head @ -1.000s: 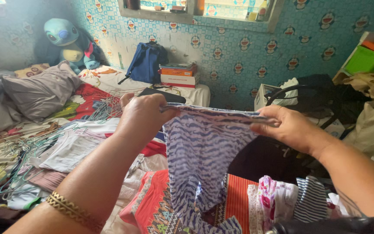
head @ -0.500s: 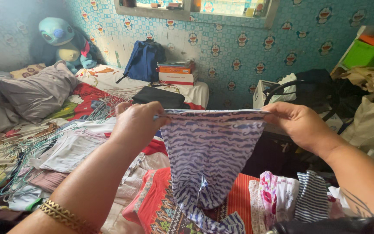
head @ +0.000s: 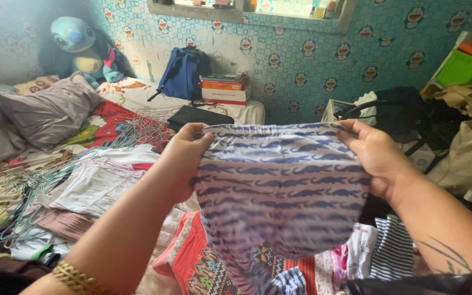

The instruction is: The person sorts and organizes various items of baby clothing by hand on a bed and table, including folding small pants and arranging shirts and hangers.

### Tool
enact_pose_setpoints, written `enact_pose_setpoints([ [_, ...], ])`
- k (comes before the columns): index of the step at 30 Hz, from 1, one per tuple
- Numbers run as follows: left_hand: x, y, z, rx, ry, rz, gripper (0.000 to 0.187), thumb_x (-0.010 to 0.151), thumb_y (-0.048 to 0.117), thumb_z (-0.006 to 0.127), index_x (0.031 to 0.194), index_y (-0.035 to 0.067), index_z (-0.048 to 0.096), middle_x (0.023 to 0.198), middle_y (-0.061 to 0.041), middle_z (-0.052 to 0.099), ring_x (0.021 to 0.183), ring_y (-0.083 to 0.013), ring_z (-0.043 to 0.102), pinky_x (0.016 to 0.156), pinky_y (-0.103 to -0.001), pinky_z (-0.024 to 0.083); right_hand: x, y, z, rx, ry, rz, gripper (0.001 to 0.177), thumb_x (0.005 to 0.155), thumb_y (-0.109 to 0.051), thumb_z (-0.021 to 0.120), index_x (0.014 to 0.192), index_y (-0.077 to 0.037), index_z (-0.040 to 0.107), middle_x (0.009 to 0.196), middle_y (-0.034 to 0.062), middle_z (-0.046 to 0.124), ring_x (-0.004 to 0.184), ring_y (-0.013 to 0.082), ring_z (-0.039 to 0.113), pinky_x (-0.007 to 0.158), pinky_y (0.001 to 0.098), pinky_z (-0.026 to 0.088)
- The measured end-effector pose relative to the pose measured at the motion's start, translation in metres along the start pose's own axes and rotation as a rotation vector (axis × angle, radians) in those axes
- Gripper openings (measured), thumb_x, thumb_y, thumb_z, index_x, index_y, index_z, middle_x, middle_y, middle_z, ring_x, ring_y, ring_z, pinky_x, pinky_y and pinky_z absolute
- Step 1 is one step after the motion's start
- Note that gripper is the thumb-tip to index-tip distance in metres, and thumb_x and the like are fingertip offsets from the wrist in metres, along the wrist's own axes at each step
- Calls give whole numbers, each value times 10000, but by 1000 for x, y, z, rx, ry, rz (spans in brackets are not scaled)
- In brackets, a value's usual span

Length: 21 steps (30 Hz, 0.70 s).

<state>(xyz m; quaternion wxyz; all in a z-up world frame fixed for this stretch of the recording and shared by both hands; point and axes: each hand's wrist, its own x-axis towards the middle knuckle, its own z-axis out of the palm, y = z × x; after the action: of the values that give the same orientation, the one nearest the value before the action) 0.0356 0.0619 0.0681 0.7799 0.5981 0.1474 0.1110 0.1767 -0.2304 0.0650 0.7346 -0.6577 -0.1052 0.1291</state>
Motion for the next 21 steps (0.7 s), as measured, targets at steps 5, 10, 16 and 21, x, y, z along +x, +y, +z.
enact_pose_setpoints([
  [5, -8, 33, -6, -299, -279, -66, 337, 968, 214, 503, 1305, 206, 486, 972, -94, 678, 751, -213, 723, 633, -402, 640, 1, -19, -13, 215, -170, -10, 219, 1028, -144, 554, 1233, -81, 599, 1018, 76, 729, 828, 156, 738, 719, 323, 622],
  [10, 18, 12, -3, -49, -94, 34, 196, 1001, 147, 566, 1181, 195, 626, 821, -59, 658, 650, -152, 645, 480, -338, 498, 38, 7, 12, -189, -4, -34, 281, 983, -91, 581, 1257, -88, 647, 946, 80, 693, 707, 153, 657, 624, 352, 554],
  [16, 22, -1, 34, 92, -308, 379, 171, 940, 146, 686, 1028, 12, 745, 847, -75, 669, 684, -134, 602, 600, -298, 536, 7, -22, 66, -453, 31, -279, 227, 1047, -162, 591, 1245, -74, 657, 955, 93, 694, 722, 182, 570, 611, 390, 471],
  [21, -7, -11, 48, 762, 81, 689, 467, 711, 366, 871, 952, 5, 698, 861, -124, 727, 765, -219, 723, 679, -378, 570, -37, -39, 101, -477, -402, -489, 317, 1013, -183, 602, 1278, -17, 652, 1091, 84, 723, 976, 114, 671, 829, 271, 568],
])
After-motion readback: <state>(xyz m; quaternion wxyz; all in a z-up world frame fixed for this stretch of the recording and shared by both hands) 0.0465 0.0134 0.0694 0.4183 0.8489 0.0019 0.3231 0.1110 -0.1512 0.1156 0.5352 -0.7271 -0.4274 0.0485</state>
